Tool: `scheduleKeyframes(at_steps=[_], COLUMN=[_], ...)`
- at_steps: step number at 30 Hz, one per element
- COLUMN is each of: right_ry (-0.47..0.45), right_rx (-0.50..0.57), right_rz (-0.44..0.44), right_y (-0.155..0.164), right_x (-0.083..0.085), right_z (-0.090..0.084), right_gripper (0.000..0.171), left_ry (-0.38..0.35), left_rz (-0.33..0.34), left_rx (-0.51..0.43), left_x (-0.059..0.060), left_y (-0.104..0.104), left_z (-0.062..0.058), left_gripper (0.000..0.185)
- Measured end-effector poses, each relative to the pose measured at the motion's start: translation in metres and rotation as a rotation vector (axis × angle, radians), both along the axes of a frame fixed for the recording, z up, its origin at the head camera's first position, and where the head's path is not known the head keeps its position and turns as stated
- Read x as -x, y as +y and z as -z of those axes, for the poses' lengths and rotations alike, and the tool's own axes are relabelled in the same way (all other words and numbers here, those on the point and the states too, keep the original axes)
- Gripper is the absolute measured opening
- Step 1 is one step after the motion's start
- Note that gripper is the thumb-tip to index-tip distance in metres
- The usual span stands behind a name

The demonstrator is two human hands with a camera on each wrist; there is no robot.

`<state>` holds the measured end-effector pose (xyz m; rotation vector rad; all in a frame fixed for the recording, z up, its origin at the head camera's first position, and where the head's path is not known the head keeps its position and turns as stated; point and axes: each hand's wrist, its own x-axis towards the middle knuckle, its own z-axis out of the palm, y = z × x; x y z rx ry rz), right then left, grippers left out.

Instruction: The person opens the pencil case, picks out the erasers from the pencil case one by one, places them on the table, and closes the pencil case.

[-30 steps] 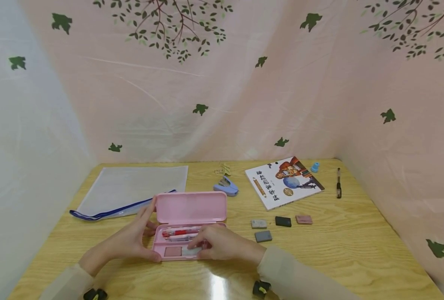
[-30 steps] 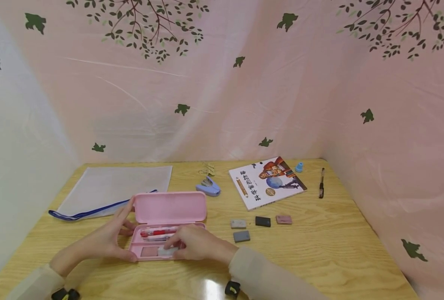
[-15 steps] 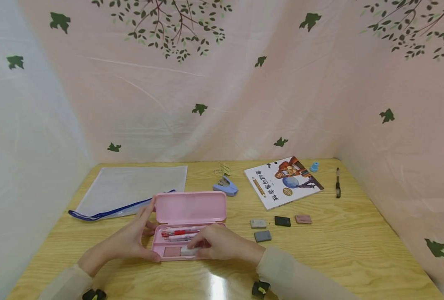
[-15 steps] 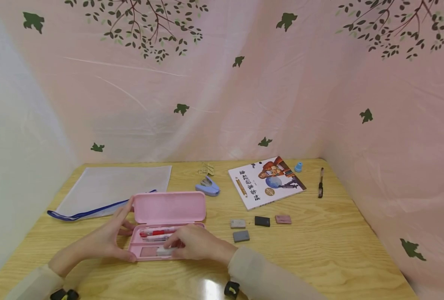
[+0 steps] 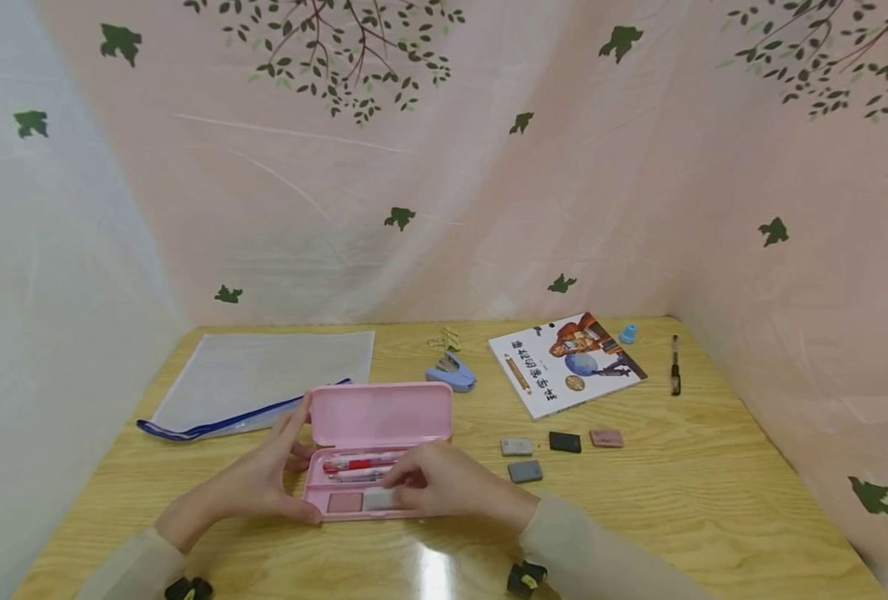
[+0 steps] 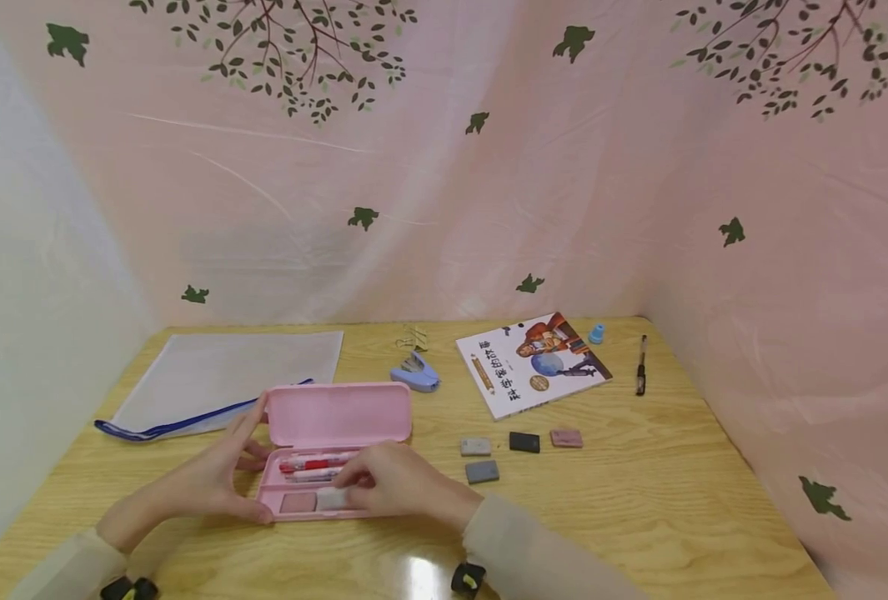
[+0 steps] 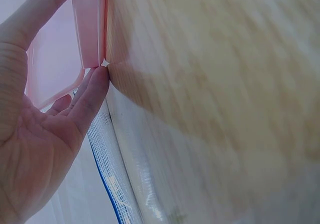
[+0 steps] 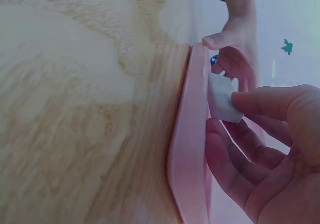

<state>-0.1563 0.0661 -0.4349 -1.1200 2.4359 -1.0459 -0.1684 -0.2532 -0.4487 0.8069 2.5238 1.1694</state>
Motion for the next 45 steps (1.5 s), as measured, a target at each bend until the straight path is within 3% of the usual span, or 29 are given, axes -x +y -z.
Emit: scheduleKeyframes(at_steps=[9, 20, 27, 34, 39, 45], right_ry=[-0.114, -0.19, -0.224, -0.238, -0.3, -0.297], right_rx=[0.097, 0.184, 0.121, 0.048, 0.015, 0.033], right_rz=[0.066, 0.135, 0.244, 0.304, 0.364, 0.349], right_y=[0.029, 0.119, 0.171, 0.219, 0.234, 0.241], right_x=[0.0, 0.002, 0.0, 0.001, 0.002, 0.0], right_z=[-0.017, -0.029, -0.022, -0.004, 0.002, 0.009], right_gripper=[0.015, 0.02, 0.02, 0.022, 0.023, 0.023], left_ry=[0.012, -0.022, -0.034, -0.031, -0.025, -0.017], left_rz=[0.005, -0.022, -0.021, -0.019, -0.008, 0.005], left_rx=[0.011, 0.028, 0.022, 0.015, -0.006, -0.018], left_x=[0.0, 0.0, -0.002, -0.002, -0.001, 0.0], left_y=[0.0, 0.001, 0.001, 0.0, -0.001, -0.001], left_z=[-0.001, -0.001, -0.003, -0.002, -0.001, 0.0], left_gripper=[0.147, 0.147, 0.146, 0.146, 0.147, 0.146])
